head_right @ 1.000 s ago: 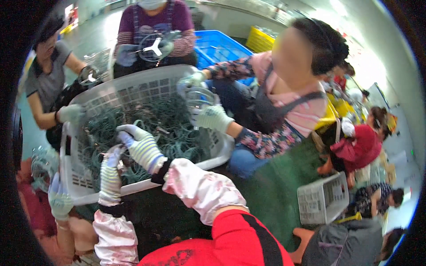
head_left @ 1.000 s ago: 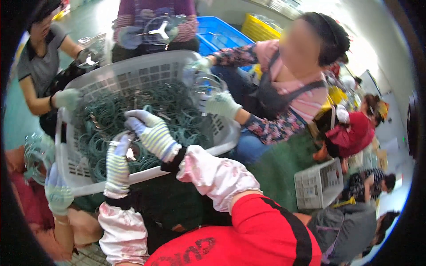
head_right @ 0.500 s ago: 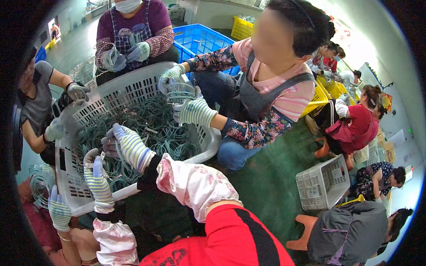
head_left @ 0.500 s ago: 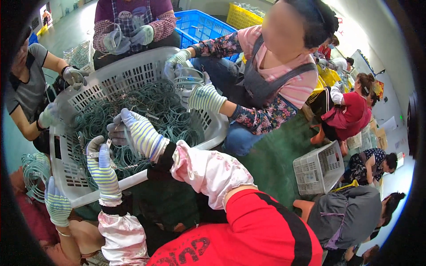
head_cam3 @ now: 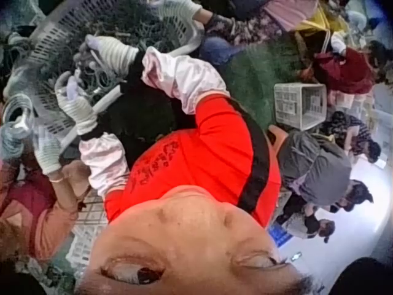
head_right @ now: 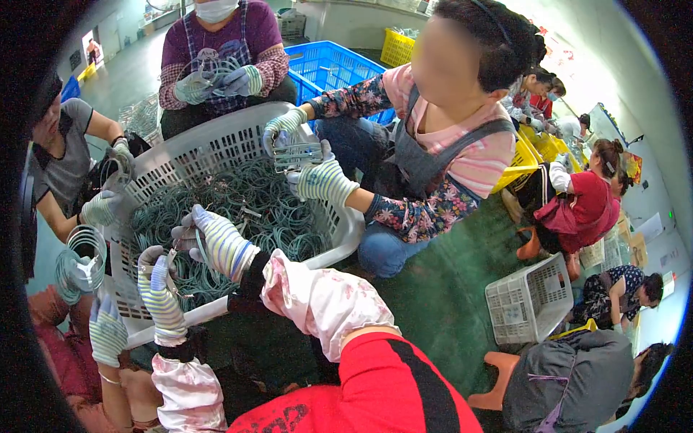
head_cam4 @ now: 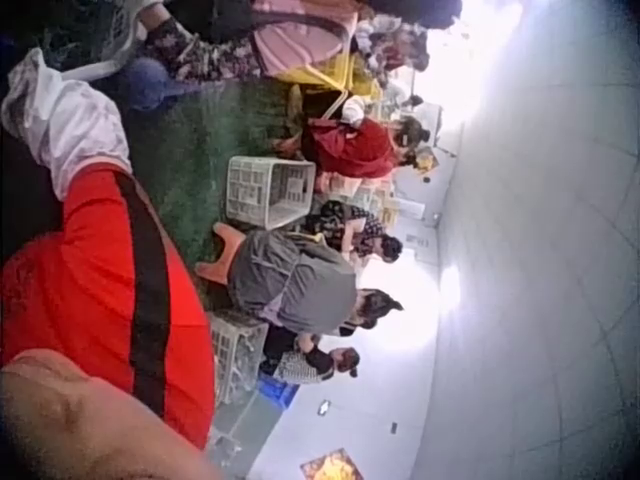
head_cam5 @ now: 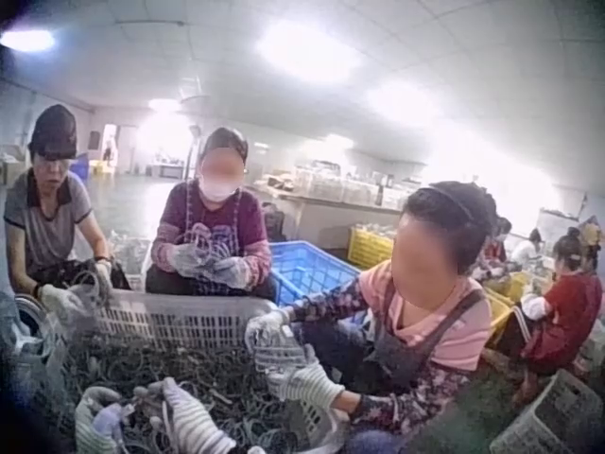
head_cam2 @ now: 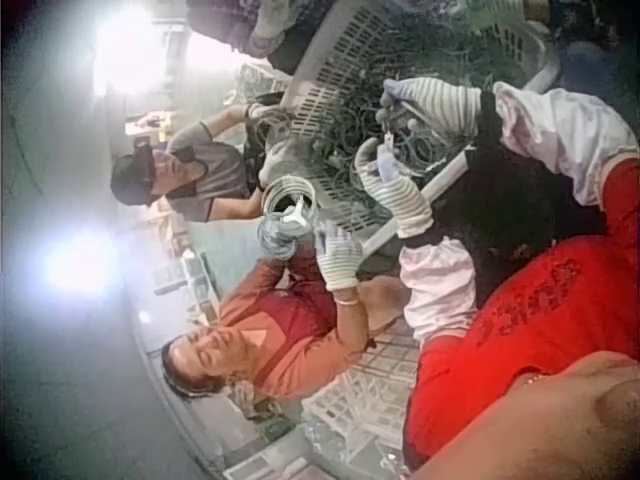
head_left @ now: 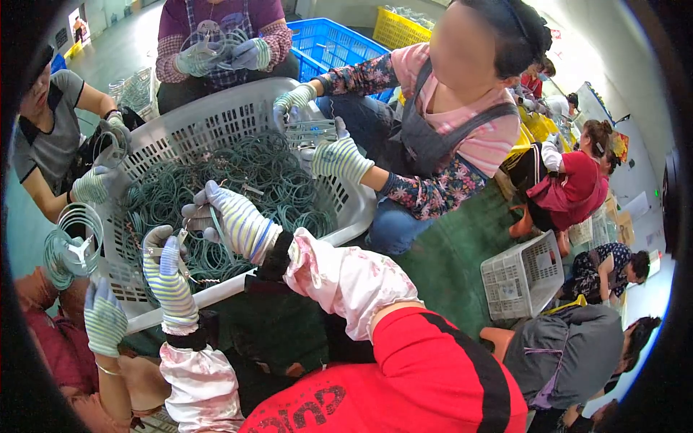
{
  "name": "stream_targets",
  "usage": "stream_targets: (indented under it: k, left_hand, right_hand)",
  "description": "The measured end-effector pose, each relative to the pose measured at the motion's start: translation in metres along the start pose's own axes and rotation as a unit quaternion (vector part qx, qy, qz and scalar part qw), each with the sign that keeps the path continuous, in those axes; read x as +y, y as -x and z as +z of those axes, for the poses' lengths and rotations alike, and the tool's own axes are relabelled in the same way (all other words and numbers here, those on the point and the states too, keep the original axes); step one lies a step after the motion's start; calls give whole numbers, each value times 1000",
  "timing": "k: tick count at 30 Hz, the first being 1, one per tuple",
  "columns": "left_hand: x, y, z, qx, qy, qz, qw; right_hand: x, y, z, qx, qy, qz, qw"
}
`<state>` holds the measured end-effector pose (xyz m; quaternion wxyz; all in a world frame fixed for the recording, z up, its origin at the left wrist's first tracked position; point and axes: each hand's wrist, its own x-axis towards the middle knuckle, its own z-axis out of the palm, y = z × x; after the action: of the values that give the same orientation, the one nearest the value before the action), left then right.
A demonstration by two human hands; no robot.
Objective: Workers are sorting and organizing metal wire rings from a central basket into smaller containers or groups.
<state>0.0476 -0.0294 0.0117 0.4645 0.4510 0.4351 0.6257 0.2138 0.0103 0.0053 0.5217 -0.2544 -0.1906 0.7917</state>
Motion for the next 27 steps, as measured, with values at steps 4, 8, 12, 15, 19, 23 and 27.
stream_targets:
  k: [4,8,12,15,19,23,27]
  left_hand:
    - [-7,0,-4,-17,-5,14,1000]
    - [-24,-12,-10,17,-139,141,980]
    - [7,-29,-31,65,155,-92,981]
    - [12,-15,-33,-59,90,-172,979]
    - [2,12,-10,-181,26,-229,956]
    - [13,5,7,-301,3,-285,910]
    - [13,6,3,-341,57,-316,883]
  right_hand:
    - [0,0,-4,5,-5,0,1000]
    - [-7,0,-1,-97,163,-127,973]
    - [-37,18,6,-100,218,-76,968]
    - [-33,5,7,-90,283,-97,950]
    - [-28,16,22,-124,367,-96,917]
    - [-37,15,6,-86,484,-108,864]
    - [-34,18,-2,-136,430,-86,889]
